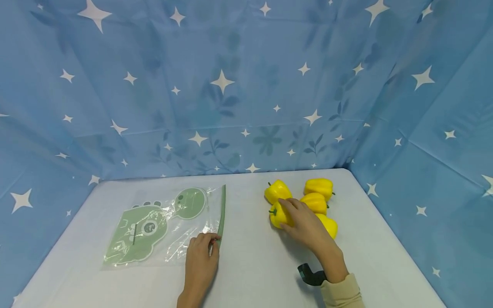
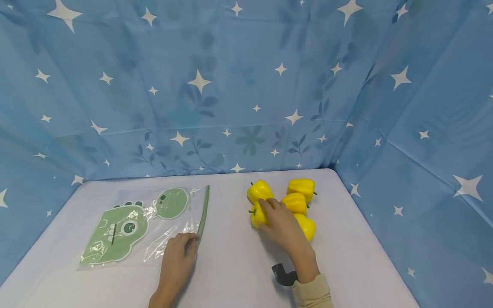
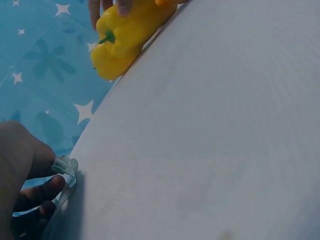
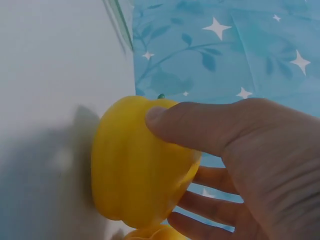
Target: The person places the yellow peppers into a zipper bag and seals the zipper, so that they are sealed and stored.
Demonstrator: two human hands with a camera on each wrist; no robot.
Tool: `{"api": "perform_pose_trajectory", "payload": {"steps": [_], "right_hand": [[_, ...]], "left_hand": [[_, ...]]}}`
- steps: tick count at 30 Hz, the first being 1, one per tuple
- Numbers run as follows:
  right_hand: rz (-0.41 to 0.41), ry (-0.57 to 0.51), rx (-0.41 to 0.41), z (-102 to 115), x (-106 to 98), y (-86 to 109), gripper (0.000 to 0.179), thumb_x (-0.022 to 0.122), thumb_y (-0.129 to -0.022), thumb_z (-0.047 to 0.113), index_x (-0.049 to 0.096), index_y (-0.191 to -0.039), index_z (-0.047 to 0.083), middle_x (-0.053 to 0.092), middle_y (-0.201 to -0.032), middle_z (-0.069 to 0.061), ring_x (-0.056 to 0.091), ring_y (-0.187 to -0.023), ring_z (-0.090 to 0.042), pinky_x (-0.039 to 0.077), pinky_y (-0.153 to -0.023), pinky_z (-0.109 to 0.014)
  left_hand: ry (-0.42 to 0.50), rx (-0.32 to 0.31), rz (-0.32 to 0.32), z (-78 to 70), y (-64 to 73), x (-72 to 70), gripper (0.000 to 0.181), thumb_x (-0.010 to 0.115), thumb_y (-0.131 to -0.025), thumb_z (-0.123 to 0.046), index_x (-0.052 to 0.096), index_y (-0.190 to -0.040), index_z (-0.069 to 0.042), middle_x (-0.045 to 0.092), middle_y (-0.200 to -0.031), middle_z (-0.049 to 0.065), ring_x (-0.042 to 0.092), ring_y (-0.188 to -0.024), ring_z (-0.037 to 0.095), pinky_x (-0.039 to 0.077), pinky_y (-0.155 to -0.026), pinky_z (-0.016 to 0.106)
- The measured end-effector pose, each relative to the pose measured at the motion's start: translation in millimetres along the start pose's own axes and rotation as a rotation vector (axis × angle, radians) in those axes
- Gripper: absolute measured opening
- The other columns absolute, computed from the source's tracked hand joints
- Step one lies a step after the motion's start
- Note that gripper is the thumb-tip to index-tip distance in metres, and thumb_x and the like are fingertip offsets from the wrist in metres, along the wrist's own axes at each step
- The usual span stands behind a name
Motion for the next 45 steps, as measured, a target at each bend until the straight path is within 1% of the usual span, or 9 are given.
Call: {"api": "perform_pose_trajectory", "payload": {"steps": [8,14,19,23,26,30,33,39,45], "right_hand": [[0.025,-0.071,0.014,2,-3,-1.6,0.072,0.080,-0.092,0.032,0.048,-0.155,0.016,0.058,-0.148,-0.012,0.056,-0.137,-0.035,0.047,-0.114,-0.058],[0.031,-0.222,0.040,4,0,-3.4,0.070,0.078,-0.095,0.036,0.047,-0.155,0.017,0.056,-0.152,-0.011,0.056,-0.136,-0.034,0.048,-0.112,-0.057],[0.010,-0.380,0.035,10,7,-7.1,0.069,0.077,-0.095,0.033,0.048,-0.155,0.016,0.058,-0.150,-0.006,0.060,-0.125,-0.025,0.054,-0.106,-0.050],[-0.015,-0.475,0.055,20,14,-9.6,0.069,0.079,-0.094,0.032,0.049,-0.155,0.018,0.059,-0.149,-0.001,0.059,-0.126,-0.022,0.056,-0.106,-0.047],[-0.005,-0.583,0.082,31,24,-10.9,0.069,0.078,-0.094,0.034,0.049,-0.154,0.018,0.058,-0.149,-0.003,0.059,-0.129,-0.024,0.056,-0.105,-0.046],[0.011,-0.705,0.097,46,37,-15.5,0.069,0.075,-0.097,0.037,0.046,-0.154,0.013,0.057,-0.149,-0.010,0.058,-0.133,-0.031,0.055,-0.107,-0.049],[0.005,-0.779,0.125,57,44,-20.6,0.069,0.073,-0.097,0.038,0.045,-0.154,0.011,0.055,-0.150,-0.015,0.057,-0.134,-0.036,0.054,-0.107,-0.052],[0.019,-0.938,0.196,72,60,-29.0,0.072,0.072,-0.097,0.036,0.039,-0.156,0.011,0.048,-0.154,-0.021,0.056,-0.136,-0.038,0.054,-0.107,-0.051],[-0.002,-1.026,0.225,79,74,-28.2,0.075,0.073,-0.095,0.032,0.037,-0.158,0.012,0.045,-0.154,-0.020,0.055,-0.135,-0.036,0.052,-0.108,-0.050]], "left_hand": [[-0.009,-0.013,0.008,-1.4,0.2,1.2,0.017,0.080,-0.081,-0.002,0.076,-0.093,-0.013,0.068,-0.084,-0.004,0.055,-0.083,0.016,0.046,-0.076,0.036],[-0.010,0.002,-0.037,-1.4,0.3,3.2,0.019,0.078,-0.079,0.002,0.075,-0.092,-0.012,0.068,-0.077,-0.005,0.054,-0.076,0.015,0.045,-0.072,0.035],[-0.020,0.006,-0.045,-2.3,-1.3,3.7,0.028,0.072,-0.082,0.004,0.074,-0.109,-0.004,0.065,-0.076,-0.003,0.054,-0.072,0.015,0.048,-0.068,0.037],[-0.024,-0.020,-0.003,-3.8,-1.9,3.3,0.035,0.069,-0.085,0.002,0.074,-0.119,-0.001,0.063,-0.079,-0.001,0.053,-0.073,0.014,0.050,-0.068,0.037],[-0.021,-0.056,0.038,-6.4,1.4,0.7,0.030,0.067,-0.084,0.000,0.077,-0.113,-0.004,0.059,-0.080,-0.003,0.046,-0.067,0.007,0.043,-0.059,0.027],[-0.024,-0.090,0.046,-11.5,3.5,-4.0,0.029,0.067,-0.083,-0.001,0.078,-0.109,-0.005,0.053,-0.078,-0.004,0.038,-0.058,0.003,0.034,-0.050,0.020],[-0.034,-0.089,0.062,-13.5,2.3,-8.8,0.030,0.067,-0.083,-0.001,0.077,-0.110,-0.004,0.053,-0.079,-0.003,0.039,-0.058,0.003,0.035,-0.049,0.021],[-0.043,-0.116,0.141,-13.2,-0.4,-11.6,0.029,0.067,-0.082,-0.002,0.078,-0.108,-0.003,0.052,-0.076,-0.004,0.039,-0.059,0.004,0.035,-0.050,0.021],[-0.071,-0.109,0.147,-11.2,2.9,-7.7,0.013,0.073,-0.087,-0.007,0.079,-0.099,-0.010,0.054,-0.075,-0.009,0.041,-0.060,0.003,0.035,-0.052,0.023]]}}
Point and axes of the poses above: each hand's wrist, its own y-axis away from the middle knuckle, its own x-axis out of the palm, z = x × y, the point moved 2 cm from there along -y, towards the middle knuckle
